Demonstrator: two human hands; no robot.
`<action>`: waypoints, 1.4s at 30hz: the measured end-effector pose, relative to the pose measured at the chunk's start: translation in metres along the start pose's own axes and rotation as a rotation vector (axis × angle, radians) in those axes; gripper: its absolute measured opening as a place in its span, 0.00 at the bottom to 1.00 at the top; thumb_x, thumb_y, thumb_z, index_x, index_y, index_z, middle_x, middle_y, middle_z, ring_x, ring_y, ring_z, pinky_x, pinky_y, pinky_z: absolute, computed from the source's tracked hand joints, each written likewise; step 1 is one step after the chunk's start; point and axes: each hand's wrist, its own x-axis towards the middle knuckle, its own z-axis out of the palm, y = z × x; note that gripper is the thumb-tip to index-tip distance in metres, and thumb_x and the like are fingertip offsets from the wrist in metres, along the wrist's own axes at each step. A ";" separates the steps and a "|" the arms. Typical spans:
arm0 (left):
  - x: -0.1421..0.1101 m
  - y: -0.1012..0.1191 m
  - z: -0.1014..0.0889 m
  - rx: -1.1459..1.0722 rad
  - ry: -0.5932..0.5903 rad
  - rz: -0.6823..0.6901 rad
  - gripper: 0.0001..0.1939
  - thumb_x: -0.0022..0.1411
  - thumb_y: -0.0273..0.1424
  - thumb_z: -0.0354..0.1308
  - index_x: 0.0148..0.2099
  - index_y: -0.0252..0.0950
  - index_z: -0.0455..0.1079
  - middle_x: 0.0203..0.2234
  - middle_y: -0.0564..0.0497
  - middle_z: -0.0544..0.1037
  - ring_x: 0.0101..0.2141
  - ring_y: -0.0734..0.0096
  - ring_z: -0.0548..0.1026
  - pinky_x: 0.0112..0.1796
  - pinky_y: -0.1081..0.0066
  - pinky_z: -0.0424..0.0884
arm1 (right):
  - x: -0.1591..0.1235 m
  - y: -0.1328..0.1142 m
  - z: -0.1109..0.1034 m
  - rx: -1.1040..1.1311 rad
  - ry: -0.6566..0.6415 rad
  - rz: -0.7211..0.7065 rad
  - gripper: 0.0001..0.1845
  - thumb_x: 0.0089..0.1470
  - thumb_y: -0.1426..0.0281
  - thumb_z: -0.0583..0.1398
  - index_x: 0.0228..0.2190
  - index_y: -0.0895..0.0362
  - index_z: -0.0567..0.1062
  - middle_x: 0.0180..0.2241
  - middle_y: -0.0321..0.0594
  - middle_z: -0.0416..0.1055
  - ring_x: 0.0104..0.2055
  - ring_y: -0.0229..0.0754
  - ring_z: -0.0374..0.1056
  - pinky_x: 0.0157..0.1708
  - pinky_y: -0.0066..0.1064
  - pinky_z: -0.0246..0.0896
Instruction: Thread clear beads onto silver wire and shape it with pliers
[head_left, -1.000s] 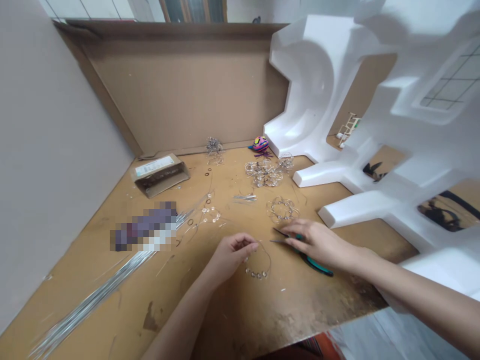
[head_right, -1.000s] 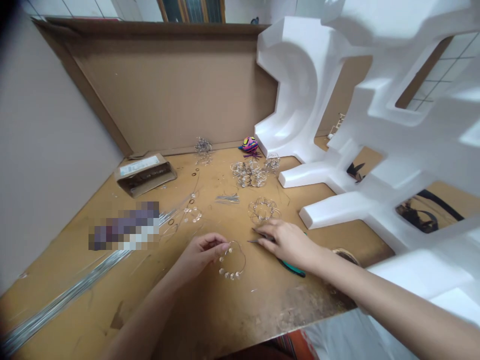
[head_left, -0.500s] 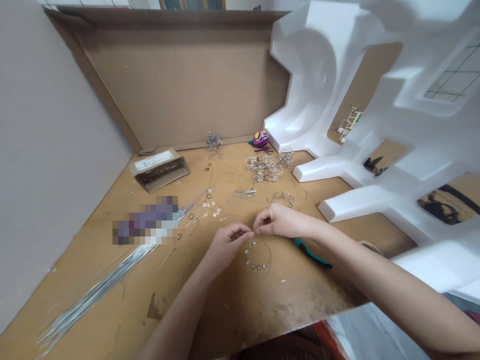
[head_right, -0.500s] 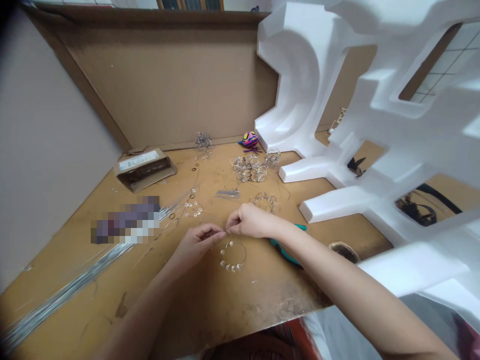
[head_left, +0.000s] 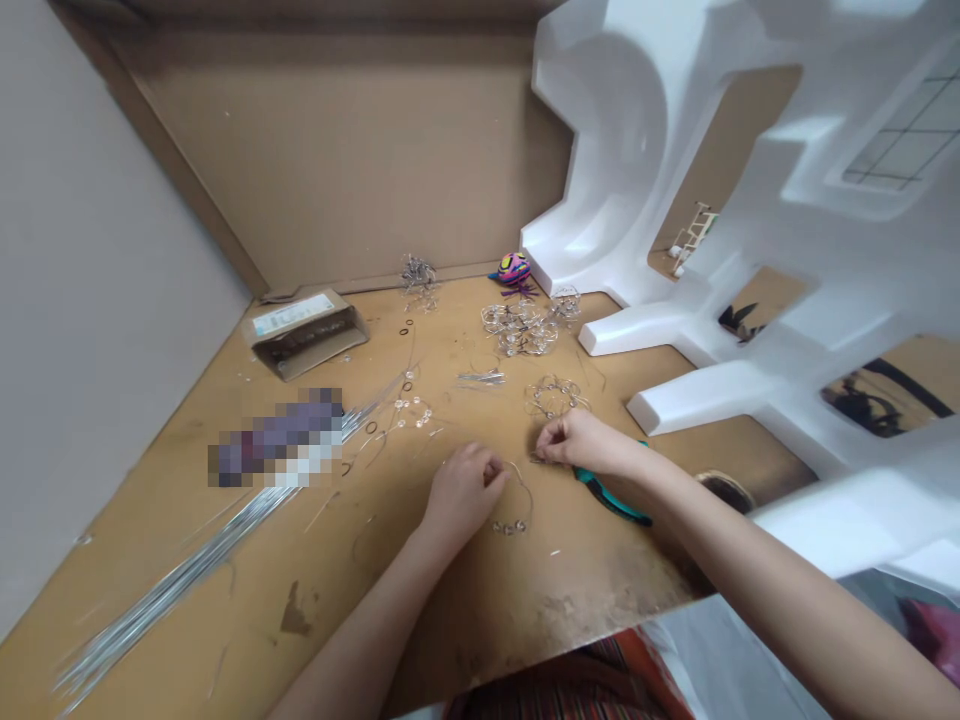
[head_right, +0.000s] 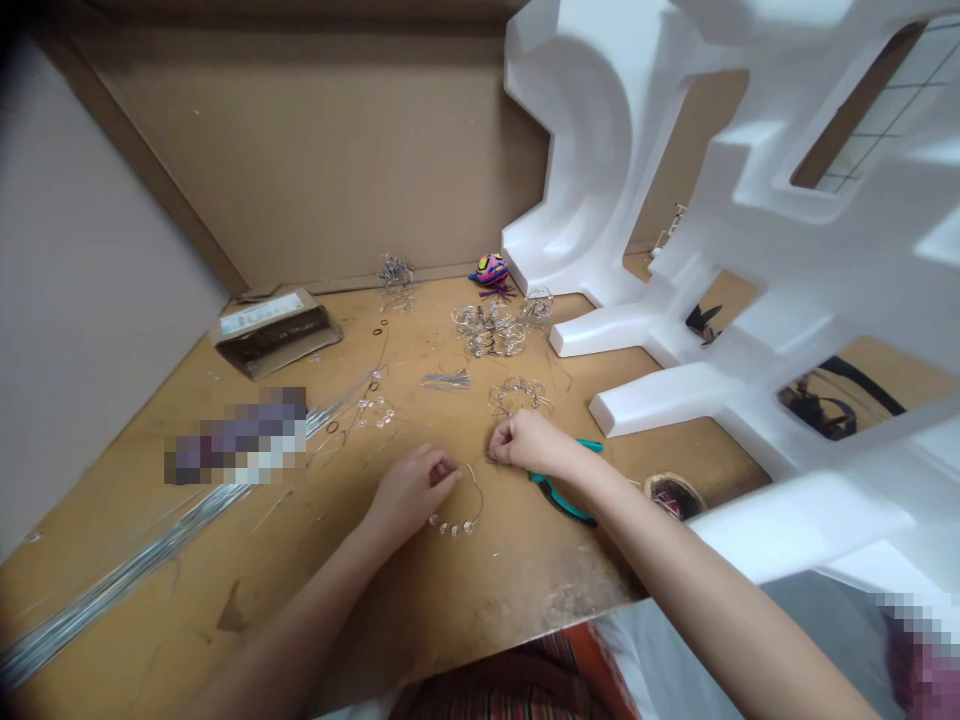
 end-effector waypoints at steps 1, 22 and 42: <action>0.001 0.002 0.001 0.025 0.004 0.005 0.07 0.55 0.31 0.51 0.26 0.36 0.67 0.25 0.51 0.69 0.28 0.70 0.65 0.30 0.71 0.59 | 0.000 -0.001 0.001 -0.019 0.012 -0.008 0.09 0.40 0.71 0.56 0.24 0.60 0.76 0.20 0.36 0.70 0.22 0.33 0.61 0.22 0.22 0.55; 0.000 -0.006 -0.008 -0.609 -0.144 -0.168 0.14 0.53 0.40 0.52 0.26 0.34 0.69 0.17 0.56 0.65 0.20 0.76 0.61 0.22 0.76 0.57 | -0.016 -0.030 -0.001 -0.221 -0.012 -0.173 0.08 0.43 0.73 0.55 0.24 0.57 0.74 0.22 0.34 0.70 0.25 0.35 0.62 0.26 0.24 0.52; -0.001 -0.006 -0.010 -0.629 -0.156 -0.168 0.12 0.54 0.37 0.52 0.27 0.34 0.69 0.15 0.58 0.63 0.19 0.78 0.60 0.22 0.77 0.55 | -0.012 -0.032 0.005 -0.300 -0.054 -0.236 0.06 0.43 0.73 0.55 0.24 0.56 0.72 0.21 0.32 0.69 0.23 0.34 0.61 0.24 0.24 0.50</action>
